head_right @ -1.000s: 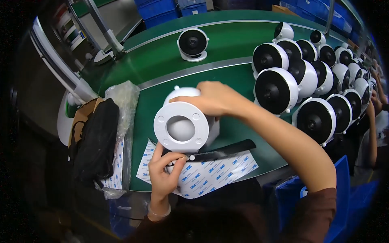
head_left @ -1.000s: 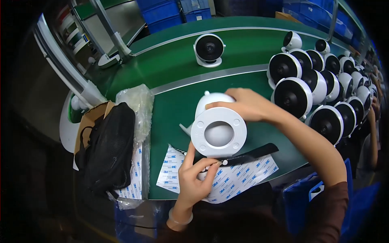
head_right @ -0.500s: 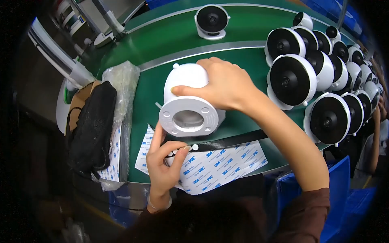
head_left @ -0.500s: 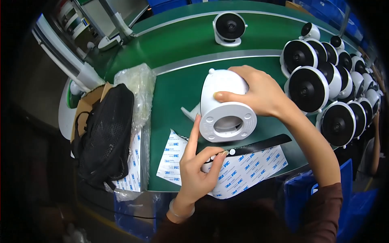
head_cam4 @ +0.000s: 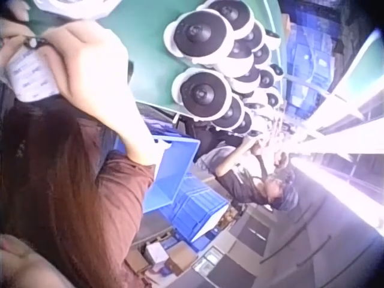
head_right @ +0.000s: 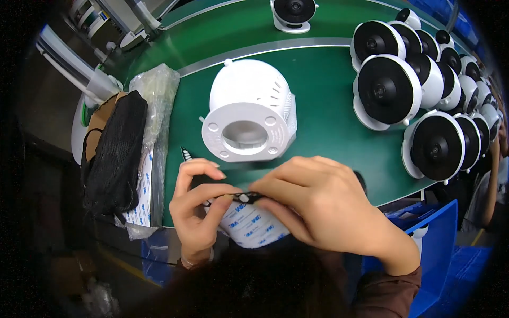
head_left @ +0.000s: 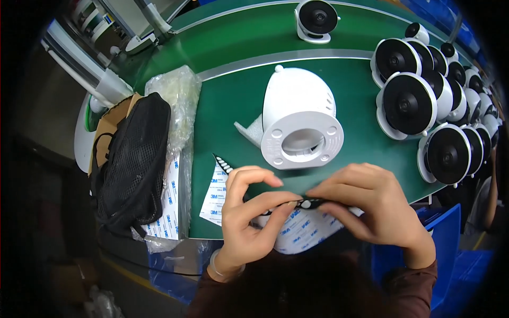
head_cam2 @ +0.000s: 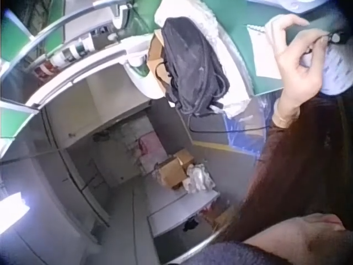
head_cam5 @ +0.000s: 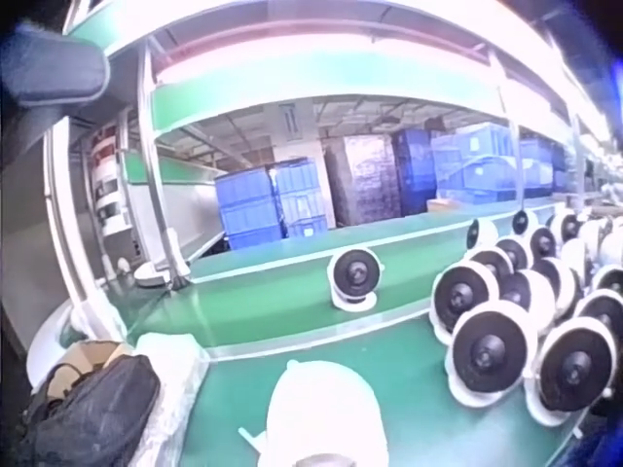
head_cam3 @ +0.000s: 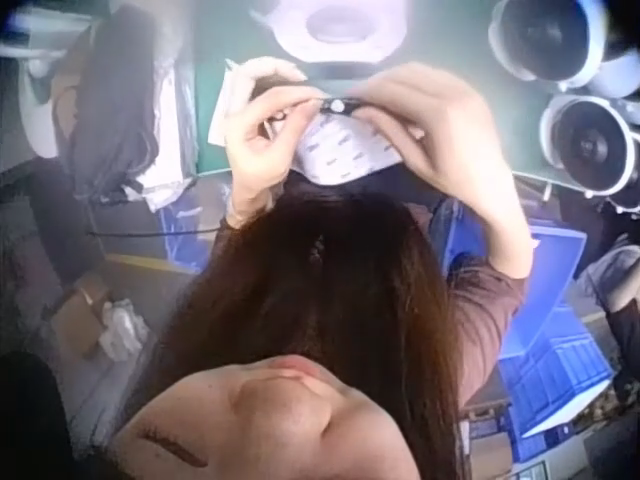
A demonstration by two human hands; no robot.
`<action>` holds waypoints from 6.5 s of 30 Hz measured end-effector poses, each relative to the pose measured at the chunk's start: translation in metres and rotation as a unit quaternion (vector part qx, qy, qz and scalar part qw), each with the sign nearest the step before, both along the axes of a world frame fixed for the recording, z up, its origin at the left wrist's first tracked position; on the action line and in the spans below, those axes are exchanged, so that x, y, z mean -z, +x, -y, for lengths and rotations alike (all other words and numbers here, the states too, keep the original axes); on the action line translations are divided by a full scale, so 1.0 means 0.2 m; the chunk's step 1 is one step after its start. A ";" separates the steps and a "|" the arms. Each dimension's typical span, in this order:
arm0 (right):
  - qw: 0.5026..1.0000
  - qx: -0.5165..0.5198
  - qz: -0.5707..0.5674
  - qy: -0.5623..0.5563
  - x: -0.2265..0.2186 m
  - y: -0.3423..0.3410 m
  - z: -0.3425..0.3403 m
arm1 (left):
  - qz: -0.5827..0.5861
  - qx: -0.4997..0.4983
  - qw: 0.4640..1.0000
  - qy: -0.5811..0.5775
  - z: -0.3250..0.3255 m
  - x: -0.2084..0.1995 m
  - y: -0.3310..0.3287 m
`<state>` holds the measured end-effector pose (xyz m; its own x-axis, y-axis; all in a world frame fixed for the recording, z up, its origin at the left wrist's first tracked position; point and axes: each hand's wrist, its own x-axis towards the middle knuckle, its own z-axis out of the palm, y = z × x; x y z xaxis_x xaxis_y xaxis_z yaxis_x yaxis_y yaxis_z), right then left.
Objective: Applying small black adhesive pads to the bottom of security camera housings on an assembly line.
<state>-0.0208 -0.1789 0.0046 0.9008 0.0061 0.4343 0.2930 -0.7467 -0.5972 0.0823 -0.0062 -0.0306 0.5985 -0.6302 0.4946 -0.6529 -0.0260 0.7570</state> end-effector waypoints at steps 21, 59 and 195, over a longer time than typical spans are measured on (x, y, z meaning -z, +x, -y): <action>0.981 0.095 -0.064 0.158 -0.02 0.25 0.15 | 0.045 -0.092 0.994 0.033 0.00 0.03 -0.04; 0.996 0.052 0.077 0.015 0.05 0.00 -0.07 | -0.005 -0.011 1.000 -0.004 0.04 -0.03 -0.06; 0.939 0.217 0.017 0.266 0.09 0.02 -0.06 | 0.003 -0.061 0.998 -0.014 0.10 0.03 -0.05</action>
<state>-0.0167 -0.1677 -0.0133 0.7539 -0.5842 0.3005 0.0550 -0.3997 -0.9150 0.0729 -0.0262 -0.0369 0.6664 -0.5390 0.5152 -0.6514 -0.0847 0.7540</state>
